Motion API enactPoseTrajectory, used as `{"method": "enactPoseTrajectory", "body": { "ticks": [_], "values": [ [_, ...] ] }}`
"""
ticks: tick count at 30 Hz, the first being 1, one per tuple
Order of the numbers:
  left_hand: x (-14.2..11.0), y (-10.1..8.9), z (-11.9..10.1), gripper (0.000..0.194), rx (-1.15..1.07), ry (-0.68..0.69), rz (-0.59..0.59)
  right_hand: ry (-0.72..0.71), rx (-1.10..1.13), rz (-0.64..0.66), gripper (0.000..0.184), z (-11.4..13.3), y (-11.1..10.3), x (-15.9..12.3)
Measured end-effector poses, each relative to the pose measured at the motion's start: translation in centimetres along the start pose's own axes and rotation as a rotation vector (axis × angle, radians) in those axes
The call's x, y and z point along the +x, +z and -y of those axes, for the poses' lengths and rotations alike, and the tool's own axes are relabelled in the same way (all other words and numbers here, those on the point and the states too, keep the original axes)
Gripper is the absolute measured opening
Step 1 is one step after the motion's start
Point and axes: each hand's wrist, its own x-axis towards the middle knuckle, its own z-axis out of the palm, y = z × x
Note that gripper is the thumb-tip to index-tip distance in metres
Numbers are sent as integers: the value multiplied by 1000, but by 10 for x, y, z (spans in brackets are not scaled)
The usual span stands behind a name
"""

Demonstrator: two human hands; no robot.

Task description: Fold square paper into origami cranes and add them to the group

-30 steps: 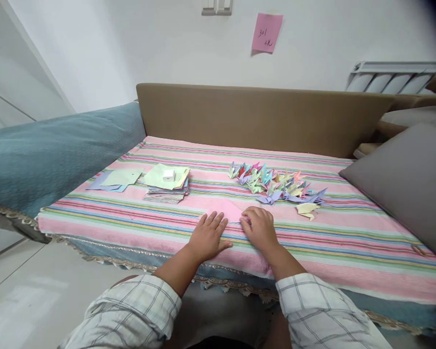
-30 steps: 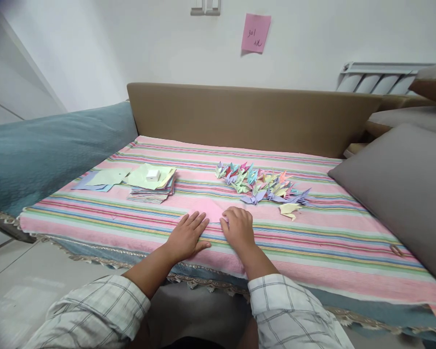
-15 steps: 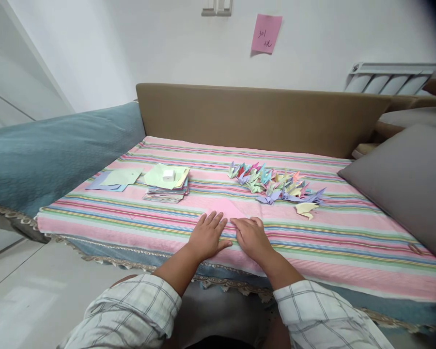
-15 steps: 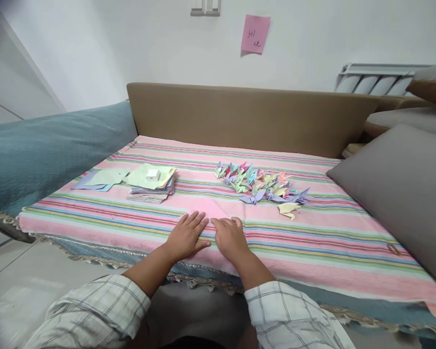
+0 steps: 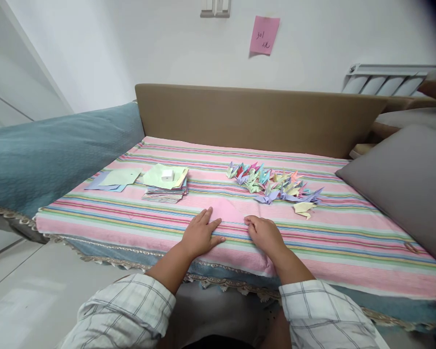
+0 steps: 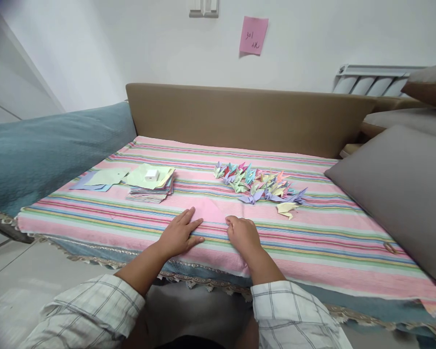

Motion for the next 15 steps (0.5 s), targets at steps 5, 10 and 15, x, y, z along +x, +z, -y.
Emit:
{"method": "enactPoseTrajectory", "body": {
  "ticks": [5,10,15],
  "values": [
    [-5,-18,12,53,17,-80,48,0,-1,4,32,0,1,0],
    [-8,-35,21,37,33,-205,111,17,-12,25,32,3,-3,-1],
    [-9,-47,25,34,48,-327,172,27,-2,41,32,4,-4,-1]
  ]
}}
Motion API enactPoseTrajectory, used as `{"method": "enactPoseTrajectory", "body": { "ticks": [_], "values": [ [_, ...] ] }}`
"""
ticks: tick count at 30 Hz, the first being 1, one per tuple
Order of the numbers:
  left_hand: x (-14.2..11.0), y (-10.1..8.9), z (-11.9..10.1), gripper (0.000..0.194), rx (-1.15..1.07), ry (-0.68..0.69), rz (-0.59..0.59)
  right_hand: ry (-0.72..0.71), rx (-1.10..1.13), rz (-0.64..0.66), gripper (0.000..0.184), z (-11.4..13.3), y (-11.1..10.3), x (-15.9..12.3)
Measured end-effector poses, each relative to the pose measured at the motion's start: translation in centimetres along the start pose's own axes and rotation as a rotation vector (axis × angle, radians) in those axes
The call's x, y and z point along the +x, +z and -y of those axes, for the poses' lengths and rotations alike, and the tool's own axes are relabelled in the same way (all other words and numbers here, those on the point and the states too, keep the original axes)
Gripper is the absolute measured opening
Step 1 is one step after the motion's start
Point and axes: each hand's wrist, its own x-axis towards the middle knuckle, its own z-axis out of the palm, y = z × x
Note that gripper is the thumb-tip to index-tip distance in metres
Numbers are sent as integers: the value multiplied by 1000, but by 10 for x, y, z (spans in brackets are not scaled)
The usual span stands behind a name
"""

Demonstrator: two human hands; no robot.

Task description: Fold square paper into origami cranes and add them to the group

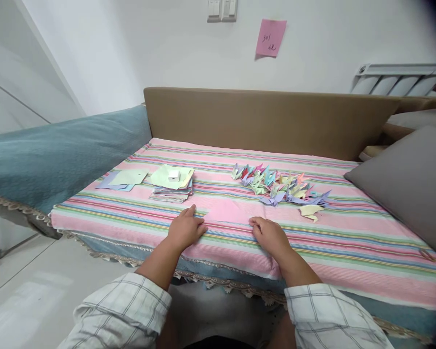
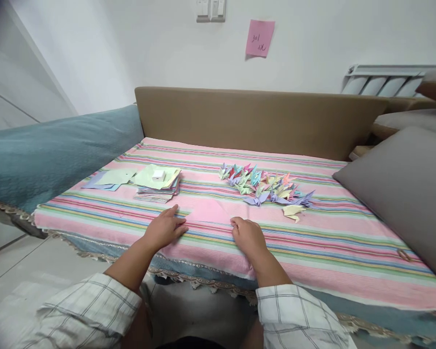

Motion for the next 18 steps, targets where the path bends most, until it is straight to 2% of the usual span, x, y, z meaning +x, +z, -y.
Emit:
{"method": "enactPoseTrajectory", "body": {
  "ticks": [5,9,13,18],
  "values": [
    [4,-6,8,29,-32,-74,-3,-30,29,-14,28,-5,4,1],
    [11,-1,11,32,-130,-150,-76,-76,52,-40,27,-9,7,3],
    [19,12,5,32,-173,-58,-186,-95,80,-106,24,-11,11,7],
    [23,23,-2,29,-88,-12,-199,-84,159,-215,29,-12,21,11]
  ]
}}
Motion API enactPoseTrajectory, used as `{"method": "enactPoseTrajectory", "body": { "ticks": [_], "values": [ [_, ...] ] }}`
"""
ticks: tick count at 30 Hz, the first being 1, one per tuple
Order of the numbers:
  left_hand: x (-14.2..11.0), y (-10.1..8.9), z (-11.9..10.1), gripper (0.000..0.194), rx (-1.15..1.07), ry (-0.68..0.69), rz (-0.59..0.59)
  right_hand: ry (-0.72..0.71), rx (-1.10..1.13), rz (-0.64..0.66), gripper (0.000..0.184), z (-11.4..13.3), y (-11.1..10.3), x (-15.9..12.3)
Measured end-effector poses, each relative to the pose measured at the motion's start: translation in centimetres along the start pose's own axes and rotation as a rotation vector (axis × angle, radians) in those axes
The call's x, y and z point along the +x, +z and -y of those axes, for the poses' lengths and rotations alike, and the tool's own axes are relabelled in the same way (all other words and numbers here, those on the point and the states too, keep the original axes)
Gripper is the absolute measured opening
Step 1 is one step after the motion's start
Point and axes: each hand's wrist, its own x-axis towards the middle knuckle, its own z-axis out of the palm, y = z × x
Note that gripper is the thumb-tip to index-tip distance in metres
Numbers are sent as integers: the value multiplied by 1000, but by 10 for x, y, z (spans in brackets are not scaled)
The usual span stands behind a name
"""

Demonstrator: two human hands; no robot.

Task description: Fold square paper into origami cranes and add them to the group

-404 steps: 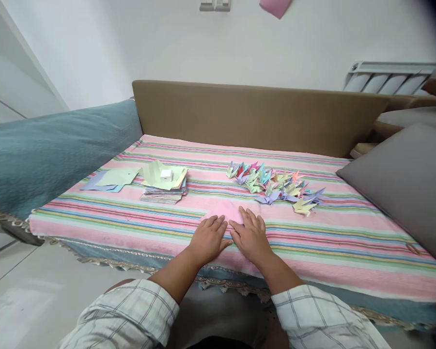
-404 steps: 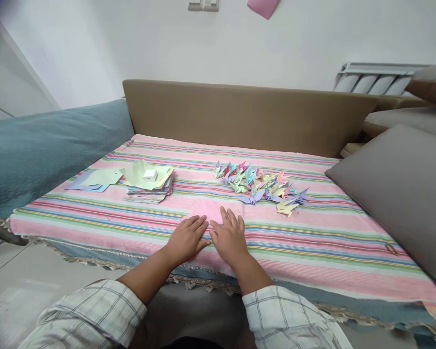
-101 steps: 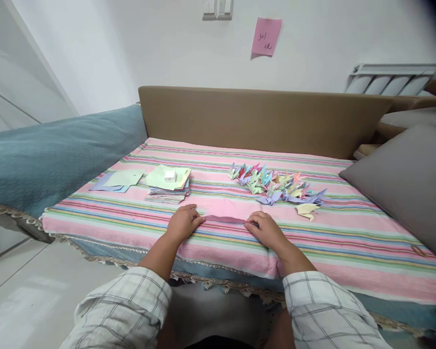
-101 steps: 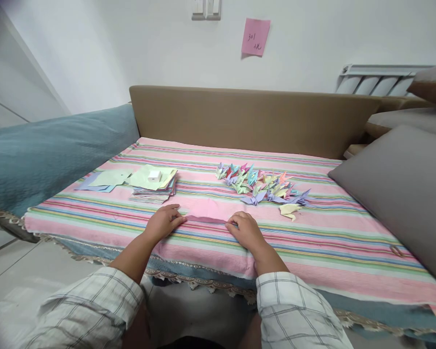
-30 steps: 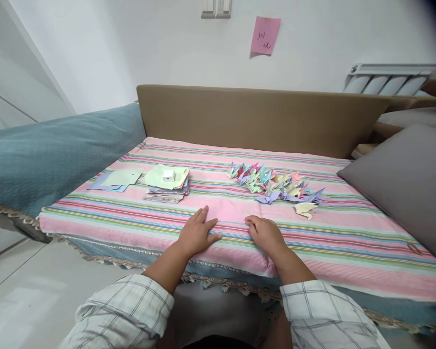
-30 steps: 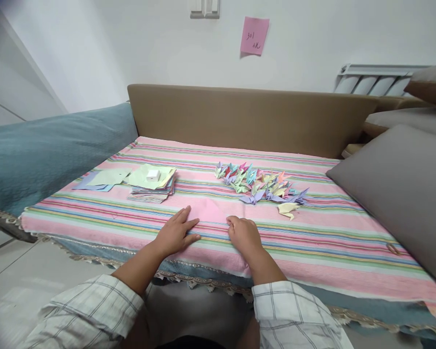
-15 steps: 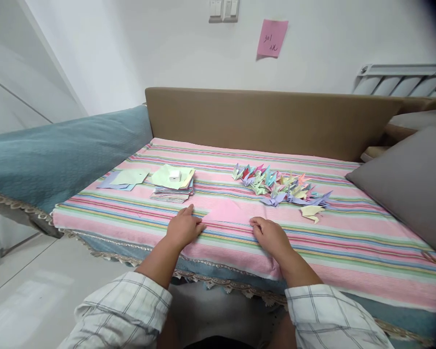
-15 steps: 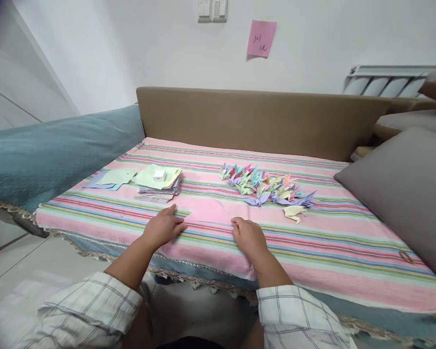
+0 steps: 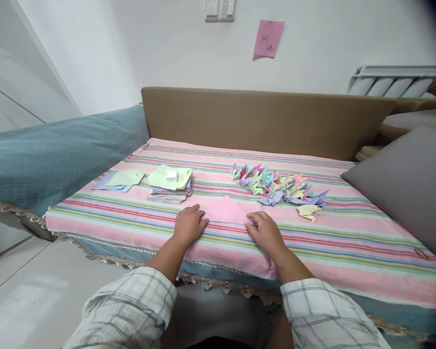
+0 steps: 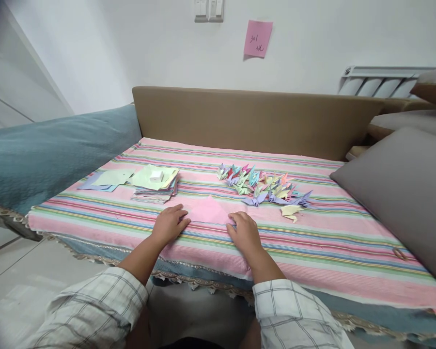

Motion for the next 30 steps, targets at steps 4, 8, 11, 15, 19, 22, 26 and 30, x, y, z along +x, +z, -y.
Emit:
{"method": "enactPoseTrajectory", "body": {
  "ticks": [4,8,11,15,19,22,26,30],
  "values": [
    [1,1,0,29,-18,-10,-2,56,-37,-10,38,-2,5,1],
    [1,-1,1,25,-130,-8,-26,49,2,-11,32,-3,4,2],
    [1,-2,1,16,-218,-1,-42,21,51,-27,24,-2,0,2],
    [-1,-1,3,15,-240,8,-35,-41,124,5,30,-1,-5,-1],
    [-2,-1,5,29,-170,56,-1,-35,123,17,37,-2,-4,-1],
    [-4,-3,2,31,-121,86,19,6,95,41,24,-3,-2,0],
    [-6,-7,-3,17,-103,99,29,23,61,64,17,-2,-2,0],
    [-7,-4,-3,34,-95,79,36,29,37,87,30,-2,-1,-1]
  ]
}}
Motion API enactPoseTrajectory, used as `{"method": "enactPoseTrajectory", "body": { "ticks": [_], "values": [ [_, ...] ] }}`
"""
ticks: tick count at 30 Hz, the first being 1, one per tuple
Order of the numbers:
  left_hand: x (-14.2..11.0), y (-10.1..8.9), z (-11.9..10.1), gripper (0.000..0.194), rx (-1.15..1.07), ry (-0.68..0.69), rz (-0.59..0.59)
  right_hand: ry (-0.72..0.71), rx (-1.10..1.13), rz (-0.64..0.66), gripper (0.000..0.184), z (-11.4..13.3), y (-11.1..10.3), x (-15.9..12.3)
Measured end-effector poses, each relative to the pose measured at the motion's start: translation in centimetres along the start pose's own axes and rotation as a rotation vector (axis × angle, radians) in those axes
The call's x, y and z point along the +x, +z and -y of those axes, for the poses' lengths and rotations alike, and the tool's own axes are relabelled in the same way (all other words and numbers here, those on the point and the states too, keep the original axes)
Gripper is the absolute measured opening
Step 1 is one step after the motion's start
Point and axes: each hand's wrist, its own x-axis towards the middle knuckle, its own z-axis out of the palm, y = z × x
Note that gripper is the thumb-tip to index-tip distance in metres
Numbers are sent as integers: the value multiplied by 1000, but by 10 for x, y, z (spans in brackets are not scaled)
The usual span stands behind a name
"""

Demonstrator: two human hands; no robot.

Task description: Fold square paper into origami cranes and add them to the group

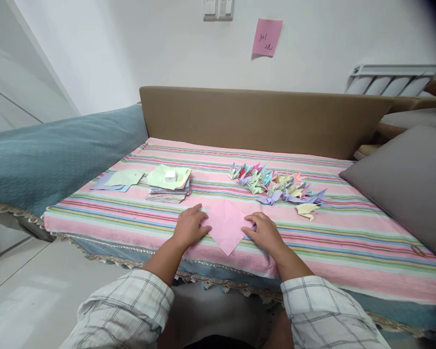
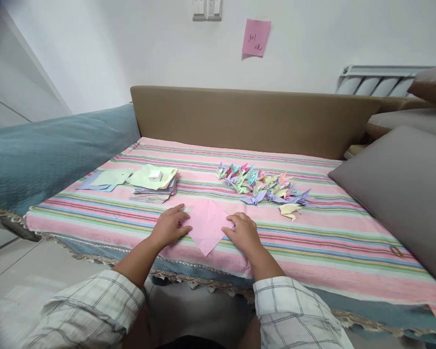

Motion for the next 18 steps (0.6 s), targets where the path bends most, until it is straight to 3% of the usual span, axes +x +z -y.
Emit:
{"method": "enactPoseTrajectory", "body": {
  "ticks": [7,10,15,18],
  "values": [
    [-1,5,4,43,36,-18,49,19,-21,38,35,-1,2,0],
    [0,1,5,45,13,-16,63,29,-21,46,36,0,1,0],
    [-1,-9,12,69,-59,42,168,23,-18,47,35,-1,1,0],
    [-2,-13,16,71,-78,64,192,7,-13,47,35,-2,1,0]
  ]
}}
